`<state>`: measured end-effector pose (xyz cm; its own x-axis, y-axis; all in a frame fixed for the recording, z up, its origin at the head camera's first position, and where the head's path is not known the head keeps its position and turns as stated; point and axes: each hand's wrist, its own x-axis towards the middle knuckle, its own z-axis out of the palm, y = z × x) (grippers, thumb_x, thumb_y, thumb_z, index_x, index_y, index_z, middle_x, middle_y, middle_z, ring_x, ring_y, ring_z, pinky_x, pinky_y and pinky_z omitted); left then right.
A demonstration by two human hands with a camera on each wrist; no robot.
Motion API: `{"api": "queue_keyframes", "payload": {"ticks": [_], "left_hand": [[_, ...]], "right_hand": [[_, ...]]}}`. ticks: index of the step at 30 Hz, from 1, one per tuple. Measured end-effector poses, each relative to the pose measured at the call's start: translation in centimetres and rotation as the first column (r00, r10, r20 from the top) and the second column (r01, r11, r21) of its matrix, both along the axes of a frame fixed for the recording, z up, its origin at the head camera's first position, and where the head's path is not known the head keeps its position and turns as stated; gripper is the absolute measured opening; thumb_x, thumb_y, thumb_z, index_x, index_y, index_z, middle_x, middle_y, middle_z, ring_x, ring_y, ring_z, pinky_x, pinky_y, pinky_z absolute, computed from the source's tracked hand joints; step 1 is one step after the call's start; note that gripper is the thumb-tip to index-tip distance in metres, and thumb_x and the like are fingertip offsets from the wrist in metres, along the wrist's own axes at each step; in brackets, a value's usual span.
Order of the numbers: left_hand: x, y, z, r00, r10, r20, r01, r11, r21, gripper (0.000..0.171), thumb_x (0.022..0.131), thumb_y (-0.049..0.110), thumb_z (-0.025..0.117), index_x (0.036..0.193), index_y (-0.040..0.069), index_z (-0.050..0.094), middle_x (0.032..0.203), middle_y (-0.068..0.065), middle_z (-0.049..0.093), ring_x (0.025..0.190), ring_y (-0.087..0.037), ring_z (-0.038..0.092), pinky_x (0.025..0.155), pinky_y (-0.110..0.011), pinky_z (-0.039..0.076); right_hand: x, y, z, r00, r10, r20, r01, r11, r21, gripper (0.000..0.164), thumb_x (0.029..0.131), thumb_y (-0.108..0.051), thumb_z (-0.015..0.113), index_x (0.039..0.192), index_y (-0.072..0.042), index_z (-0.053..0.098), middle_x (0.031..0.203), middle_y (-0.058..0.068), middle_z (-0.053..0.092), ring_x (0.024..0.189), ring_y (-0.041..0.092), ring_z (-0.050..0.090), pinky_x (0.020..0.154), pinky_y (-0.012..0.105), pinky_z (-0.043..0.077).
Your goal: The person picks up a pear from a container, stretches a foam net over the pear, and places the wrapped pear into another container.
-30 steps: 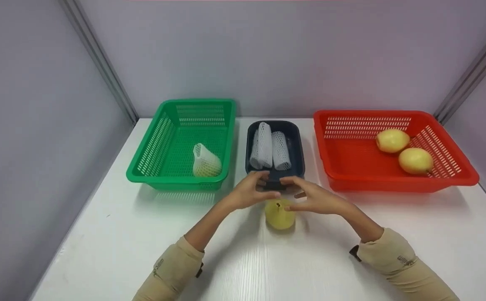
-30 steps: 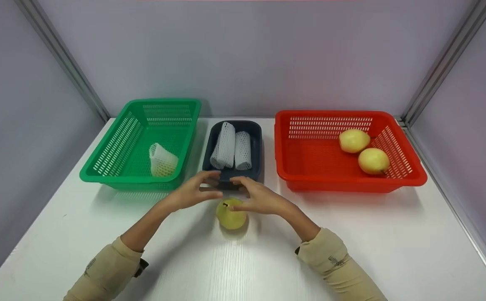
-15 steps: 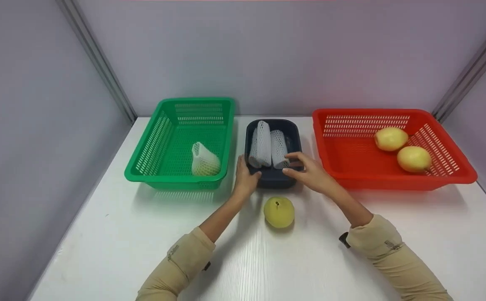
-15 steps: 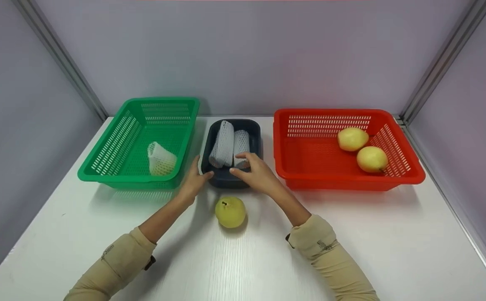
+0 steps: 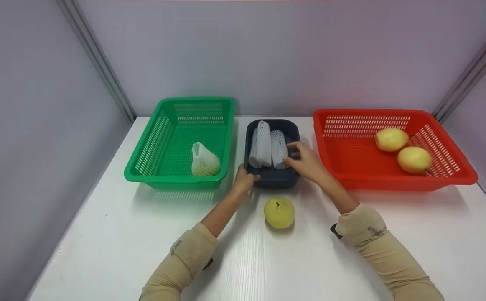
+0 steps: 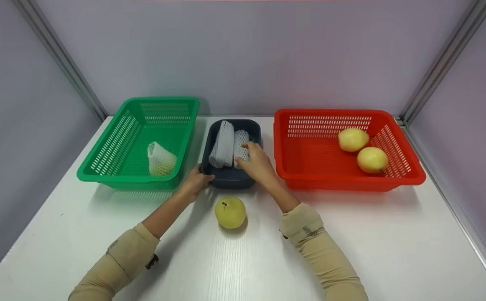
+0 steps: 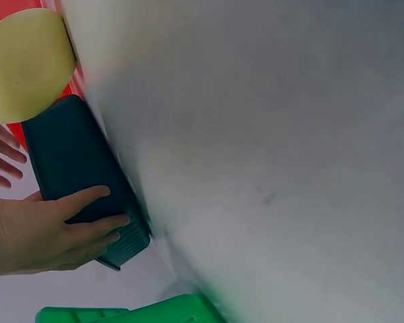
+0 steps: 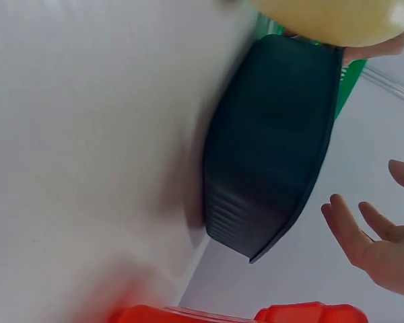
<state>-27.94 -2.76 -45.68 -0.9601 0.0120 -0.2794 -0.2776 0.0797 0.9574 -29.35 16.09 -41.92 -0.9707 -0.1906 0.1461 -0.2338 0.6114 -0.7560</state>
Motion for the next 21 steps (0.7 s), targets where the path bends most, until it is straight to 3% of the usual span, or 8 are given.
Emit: {"api": "queue_keyframes", "payload": {"ticks": [4, 7, 10, 17, 21], "left_hand": [[-0.1, -0.2, -0.1, 1.0, -0.006, -0.006, 0.006, 1.0, 0.006, 0.064, 0.087, -0.003, 0.051, 0.142, -0.005, 0.017, 0.145, -0.022, 0.022, 0.133, -0.032, 0.018, 0.106, -0.039, 0.019], [-0.1, -0.3, -0.2, 1.0, -0.004, -0.009, 0.004, 1.0, 0.023, 0.064, 0.087, -0.004, 0.05, 0.142, -0.005, 0.017, 0.145, -0.022, 0.022, 0.133, -0.032, 0.019, 0.106, -0.039, 0.02], [-0.1, -0.3, -0.2, 1.0, -0.004, -0.007, 0.004, 0.999, 0.045, 0.063, 0.088, -0.004, 0.05, 0.142, -0.005, 0.018, 0.145, -0.022, 0.022, 0.133, -0.032, 0.02, 0.105, -0.039, 0.021], [0.2, -0.3, -0.2, 1.0, 0.004, -0.002, -0.004, 0.998, 0.059, 0.063, 0.088, -0.004, 0.05, 0.141, -0.005, 0.017, 0.145, -0.022, 0.021, 0.133, -0.031, 0.02, 0.106, -0.039, 0.02], [0.2, -0.1, -0.2, 1.0, 0.006, -0.002, -0.005, 0.997, 0.078, 0.063, 0.087, -0.005, 0.049, 0.141, -0.006, 0.017, 0.145, -0.022, 0.021, 0.133, -0.032, 0.02, 0.106, -0.039, 0.021]], "right_hand": [[-1.3, -1.1, -0.9, 0.997, -0.032, -0.073, 0.045, 0.98, 0.194, 0.046, 0.085, -0.014, 0.064, 0.124, 0.006, 0.047, 0.12, 0.025, 0.049, 0.108, 0.036, 0.049, 0.092, 0.045, 0.038], [-2.2, -1.9, -2.0, 0.991, -0.028, -0.131, 0.074, 0.93, 0.359, 0.047, 0.086, -0.015, 0.064, 0.123, 0.007, 0.046, 0.117, 0.026, 0.049, 0.104, 0.039, 0.05, 0.09, 0.047, 0.039], [-3.1, -2.5, -3.2, 0.987, -0.036, -0.158, 0.106, 0.881, 0.461, 0.046, 0.086, -0.016, 0.064, 0.119, 0.01, 0.046, 0.112, 0.028, 0.049, 0.096, 0.041, 0.053, 0.083, 0.049, 0.044], [-4.4, -3.6, -4.9, 0.976, -0.129, -0.177, 0.206, 0.814, 0.543, 0.042, 0.086, -0.019, 0.064, 0.107, 0.014, 0.05, 0.095, 0.028, 0.056, 0.085, 0.043, 0.059, 0.073, 0.049, 0.048], [-4.8, -3.7, -5.2, 0.965, -0.164, -0.204, 0.249, 0.814, 0.524, 0.031, 0.08, -0.006, 0.066, 0.1, 0.013, 0.053, 0.091, 0.029, 0.06, 0.082, 0.044, 0.06, 0.069, 0.049, 0.049]]}}
